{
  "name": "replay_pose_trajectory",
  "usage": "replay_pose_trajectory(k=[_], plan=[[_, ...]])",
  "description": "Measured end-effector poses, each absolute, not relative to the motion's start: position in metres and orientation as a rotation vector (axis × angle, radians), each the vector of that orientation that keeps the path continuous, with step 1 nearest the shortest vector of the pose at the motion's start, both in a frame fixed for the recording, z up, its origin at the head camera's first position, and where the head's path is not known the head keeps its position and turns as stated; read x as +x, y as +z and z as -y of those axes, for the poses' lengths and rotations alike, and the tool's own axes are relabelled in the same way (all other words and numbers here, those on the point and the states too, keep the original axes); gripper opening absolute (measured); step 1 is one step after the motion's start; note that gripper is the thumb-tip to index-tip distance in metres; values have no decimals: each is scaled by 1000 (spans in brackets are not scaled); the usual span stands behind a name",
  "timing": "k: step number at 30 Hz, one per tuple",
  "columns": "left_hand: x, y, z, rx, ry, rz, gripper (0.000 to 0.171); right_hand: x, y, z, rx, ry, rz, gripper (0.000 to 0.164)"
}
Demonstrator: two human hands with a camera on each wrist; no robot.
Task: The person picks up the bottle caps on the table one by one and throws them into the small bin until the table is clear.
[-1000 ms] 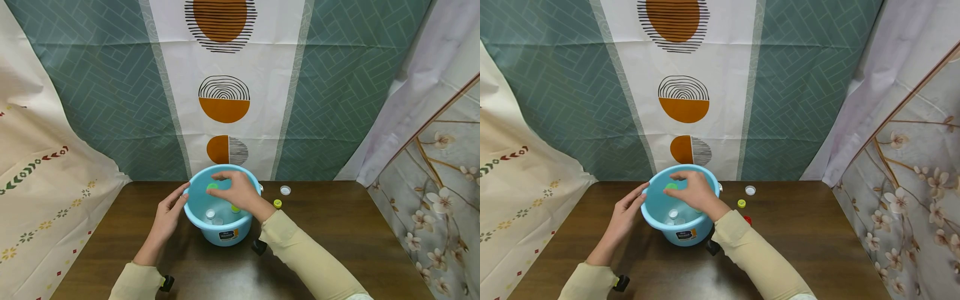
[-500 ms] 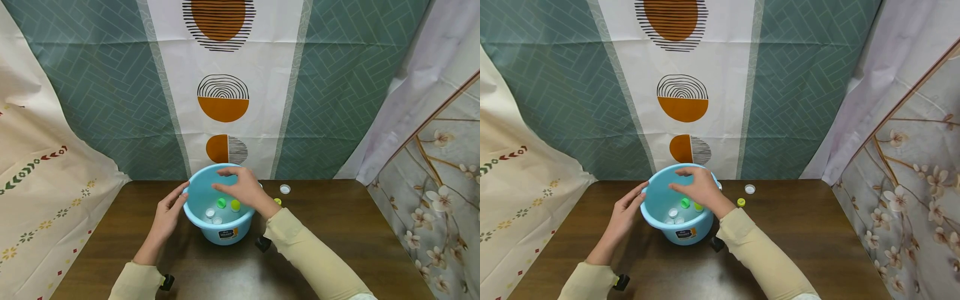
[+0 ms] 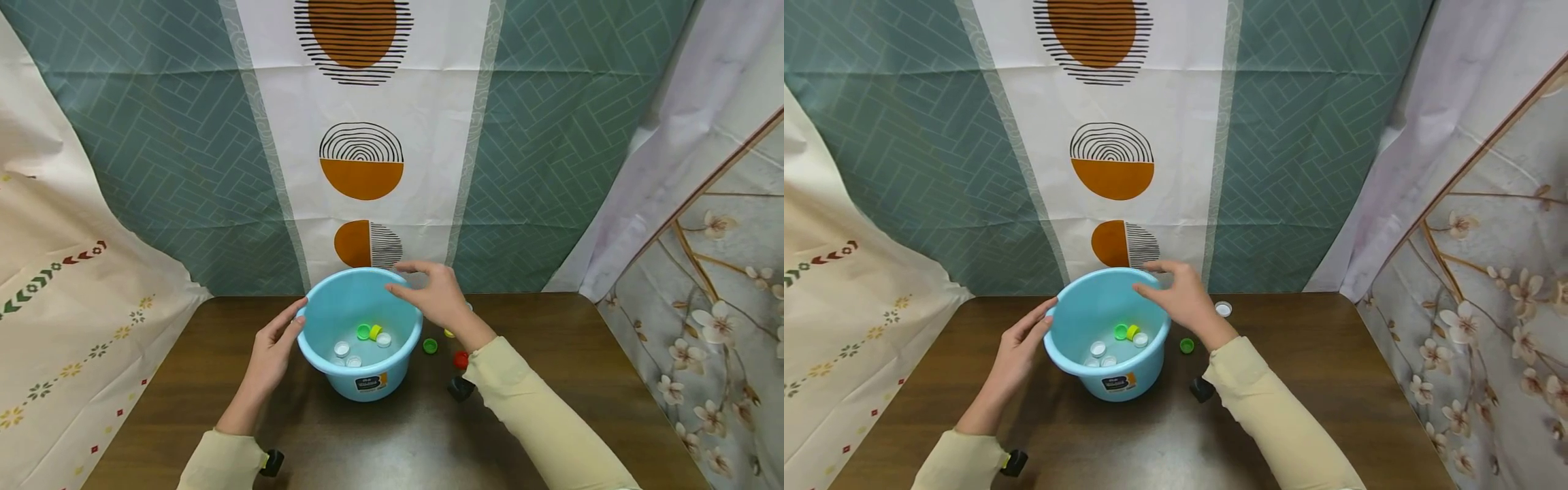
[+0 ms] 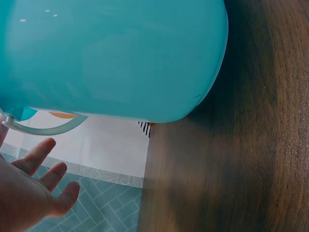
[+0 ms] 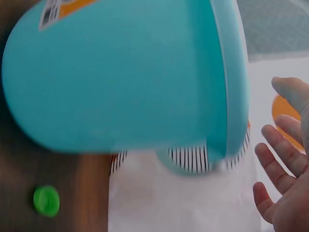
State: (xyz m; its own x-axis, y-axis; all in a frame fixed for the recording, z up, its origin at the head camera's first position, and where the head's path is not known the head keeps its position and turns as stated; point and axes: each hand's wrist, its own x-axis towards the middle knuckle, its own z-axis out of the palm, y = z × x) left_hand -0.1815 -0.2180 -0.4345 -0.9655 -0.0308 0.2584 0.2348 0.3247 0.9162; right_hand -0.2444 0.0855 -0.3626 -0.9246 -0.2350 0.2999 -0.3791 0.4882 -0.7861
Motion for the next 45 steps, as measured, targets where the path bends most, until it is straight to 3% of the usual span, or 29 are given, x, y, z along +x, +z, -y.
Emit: replay_pose_trajectory(k=[19,26,34,45], plan=[[-184,-436,218,-165,-1746,2321,39,-247,-432,-187,285,1310,2609,50],[-182,-434,216,-160,-1751,2324,39,-240,-460,-200,302,1228,2715,48],[-178,-425,215,-166,-1784,2335,40,-234,-491,-204,311,1195,2887,61],[-183,-437,217,-180,-1728,2328,39,-229,-512,-203,402,1074,2984,61]])
